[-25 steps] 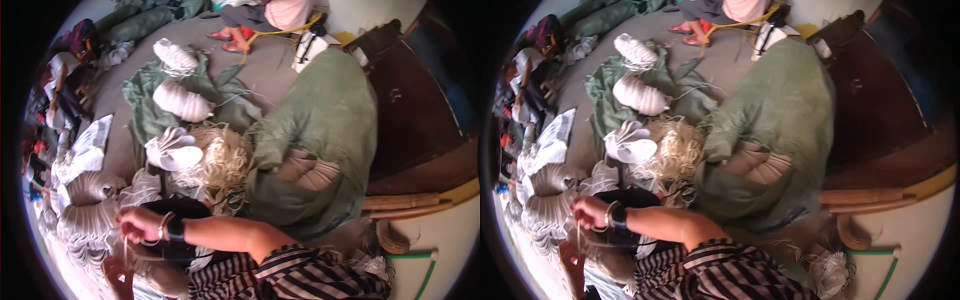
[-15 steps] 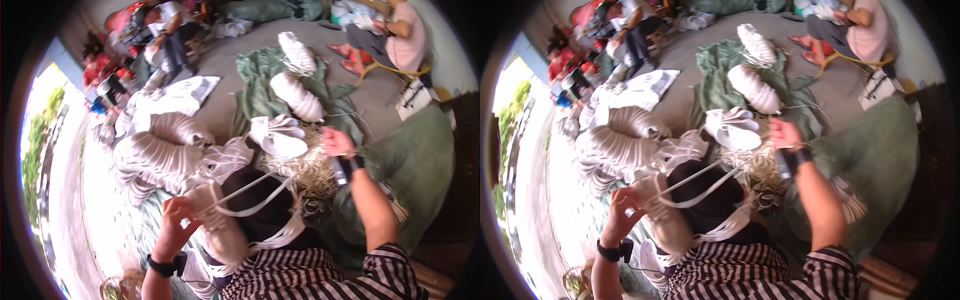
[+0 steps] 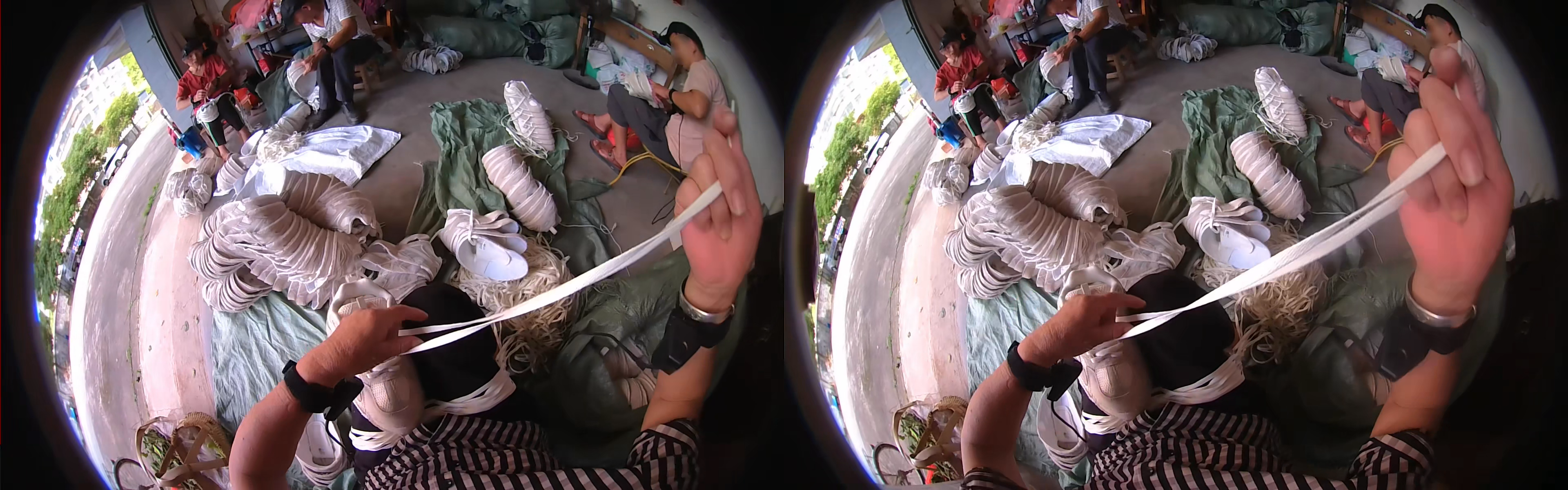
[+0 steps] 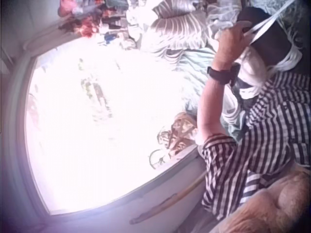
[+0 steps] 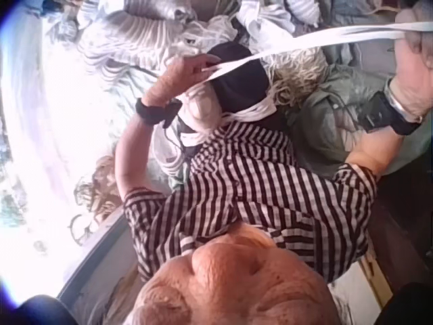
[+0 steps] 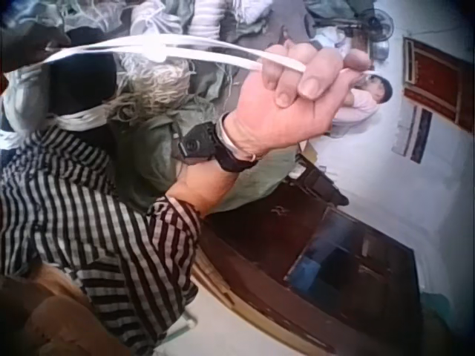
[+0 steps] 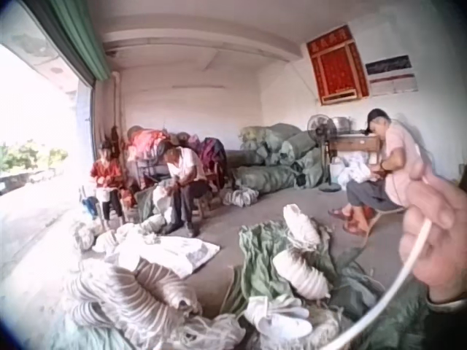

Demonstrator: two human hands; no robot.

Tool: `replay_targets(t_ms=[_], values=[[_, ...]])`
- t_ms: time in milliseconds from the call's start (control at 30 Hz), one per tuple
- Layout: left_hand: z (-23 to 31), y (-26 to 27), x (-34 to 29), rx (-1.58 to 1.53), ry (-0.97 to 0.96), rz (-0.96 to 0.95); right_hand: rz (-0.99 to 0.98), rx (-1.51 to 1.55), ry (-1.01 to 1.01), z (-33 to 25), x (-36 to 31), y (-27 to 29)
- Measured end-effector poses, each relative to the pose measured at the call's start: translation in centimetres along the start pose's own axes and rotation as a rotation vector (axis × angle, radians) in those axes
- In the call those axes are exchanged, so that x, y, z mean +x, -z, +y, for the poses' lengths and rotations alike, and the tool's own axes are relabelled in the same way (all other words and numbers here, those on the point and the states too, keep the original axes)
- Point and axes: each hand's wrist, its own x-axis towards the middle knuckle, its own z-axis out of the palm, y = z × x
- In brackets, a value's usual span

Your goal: Lacing a white sneaker upper by hand.

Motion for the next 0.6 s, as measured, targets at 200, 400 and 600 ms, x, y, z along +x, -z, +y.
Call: replay_targets(t_ms=[200, 400, 600], values=[[-1.6, 0.9, -2.7, -0.832, 0.194, 0.293, -0.079, -0.106, 0.063, 0.5, -2.7, -0.7], [-5.5, 0.1, -6.4, -1.46, 0.181, 0.715, 0.47, -0.254, -0.004, 5.6, -5.7, 4.9], [-10.1, 0.7, -9.1, -1.494, 0.264, 0.898, 1.138, 0.017, -0.089, 7.7, -9.9, 13.1]])
